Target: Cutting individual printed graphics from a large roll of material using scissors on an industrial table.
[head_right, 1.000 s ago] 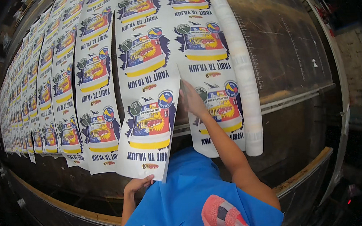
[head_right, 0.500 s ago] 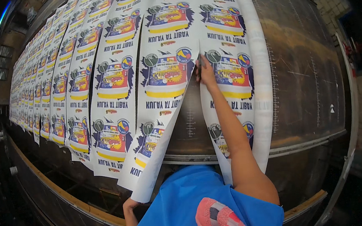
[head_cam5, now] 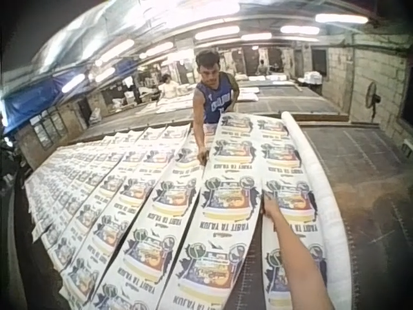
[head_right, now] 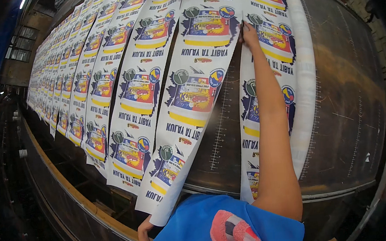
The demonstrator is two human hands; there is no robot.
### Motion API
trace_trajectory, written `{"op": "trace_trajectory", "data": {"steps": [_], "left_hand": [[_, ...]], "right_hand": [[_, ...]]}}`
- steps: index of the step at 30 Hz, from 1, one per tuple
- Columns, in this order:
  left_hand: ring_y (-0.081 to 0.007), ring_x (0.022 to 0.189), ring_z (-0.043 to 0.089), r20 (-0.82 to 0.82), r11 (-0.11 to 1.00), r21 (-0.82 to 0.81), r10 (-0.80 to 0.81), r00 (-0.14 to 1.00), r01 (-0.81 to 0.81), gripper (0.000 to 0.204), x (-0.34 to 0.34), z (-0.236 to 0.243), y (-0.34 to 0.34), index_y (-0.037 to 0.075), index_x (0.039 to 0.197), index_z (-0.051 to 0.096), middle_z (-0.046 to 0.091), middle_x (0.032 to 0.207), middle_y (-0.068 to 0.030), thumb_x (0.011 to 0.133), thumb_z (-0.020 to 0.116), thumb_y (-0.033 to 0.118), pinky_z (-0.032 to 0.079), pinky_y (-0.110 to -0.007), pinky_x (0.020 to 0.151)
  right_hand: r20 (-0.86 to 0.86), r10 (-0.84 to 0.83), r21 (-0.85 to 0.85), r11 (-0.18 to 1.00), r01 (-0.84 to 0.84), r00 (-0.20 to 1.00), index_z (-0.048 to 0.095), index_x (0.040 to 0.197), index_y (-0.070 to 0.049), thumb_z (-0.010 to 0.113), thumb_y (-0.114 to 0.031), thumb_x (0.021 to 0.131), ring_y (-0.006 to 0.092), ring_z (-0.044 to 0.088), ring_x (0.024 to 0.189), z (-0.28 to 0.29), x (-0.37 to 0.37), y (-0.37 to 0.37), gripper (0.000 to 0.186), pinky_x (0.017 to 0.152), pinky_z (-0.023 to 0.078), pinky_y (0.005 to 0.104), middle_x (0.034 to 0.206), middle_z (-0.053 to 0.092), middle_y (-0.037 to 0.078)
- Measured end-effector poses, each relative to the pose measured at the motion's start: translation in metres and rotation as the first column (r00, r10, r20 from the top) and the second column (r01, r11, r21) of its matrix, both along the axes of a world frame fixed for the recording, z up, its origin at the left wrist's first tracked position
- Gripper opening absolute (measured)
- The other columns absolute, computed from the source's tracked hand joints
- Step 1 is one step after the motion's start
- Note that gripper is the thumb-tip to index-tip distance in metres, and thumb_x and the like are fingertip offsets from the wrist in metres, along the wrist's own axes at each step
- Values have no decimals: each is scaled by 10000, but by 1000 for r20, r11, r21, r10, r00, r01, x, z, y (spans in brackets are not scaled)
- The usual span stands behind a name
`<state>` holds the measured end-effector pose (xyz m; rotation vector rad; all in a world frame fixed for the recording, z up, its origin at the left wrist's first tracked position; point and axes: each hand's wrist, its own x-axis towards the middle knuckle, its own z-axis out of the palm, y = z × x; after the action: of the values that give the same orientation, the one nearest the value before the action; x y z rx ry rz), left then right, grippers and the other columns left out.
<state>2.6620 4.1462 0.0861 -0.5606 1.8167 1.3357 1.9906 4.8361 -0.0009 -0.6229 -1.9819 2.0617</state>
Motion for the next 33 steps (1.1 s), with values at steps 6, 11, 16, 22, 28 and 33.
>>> {"op": "trace_trajectory", "data": {"steps": [6,11,16,22,28,33], "left_hand": [[-125,680,643,280,969,-241,111,954,-42,314,9,7,-7,-21,880,752,718,784,-50,932,645,269,504,-280,651],[-125,577,609,303,920,-301,-157,940,251,267,-54,40,23,12,733,708,646,624,-40,863,583,208,481,-277,586],[-68,552,537,99,892,-291,-331,938,345,267,-99,41,40,14,743,675,626,629,-5,929,642,202,423,-237,542],[-278,1076,609,-569,796,-519,-594,568,312,462,-98,22,92,38,1125,650,642,1194,-181,825,789,361,469,-386,926],[-446,1484,174,-455,651,-664,-743,491,369,900,-45,-37,118,142,1434,448,247,1594,-215,730,784,591,140,-705,1124],[-444,1497,145,-580,781,-493,-624,524,383,716,-11,-38,115,113,1453,422,237,1606,-194,872,709,417,127,-716,1121]], "right_hand": [[-190,53,-6,998,-56,980,436,1497,-147,596,-136,983,101,523,449,44,40,-27,538,378,367,256,636,588,23],[-358,-138,69,982,174,923,359,1535,-118,596,-100,993,92,512,488,39,196,-16,591,433,395,275,684,575,37],[-281,-475,162,833,529,834,395,1443,-34,572,-117,1014,149,647,968,46,382,-12,472,819,507,276,1079,677,164],[-64,-352,802,539,258,934,429,1378,-27,677,-173,928,320,656,1036,75,547,-52,534,1063,365,455,1100,655,190],[67,97,942,323,-95,993,483,1389,-154,701,-107,799,263,582,1203,75,595,-15,631,1151,116,678,1229,641,93],[73,-96,979,195,-53,993,454,1439,-150,660,-168,845,258,515,1282,89,643,22,629,1133,180,691,1318,583,81]]}}
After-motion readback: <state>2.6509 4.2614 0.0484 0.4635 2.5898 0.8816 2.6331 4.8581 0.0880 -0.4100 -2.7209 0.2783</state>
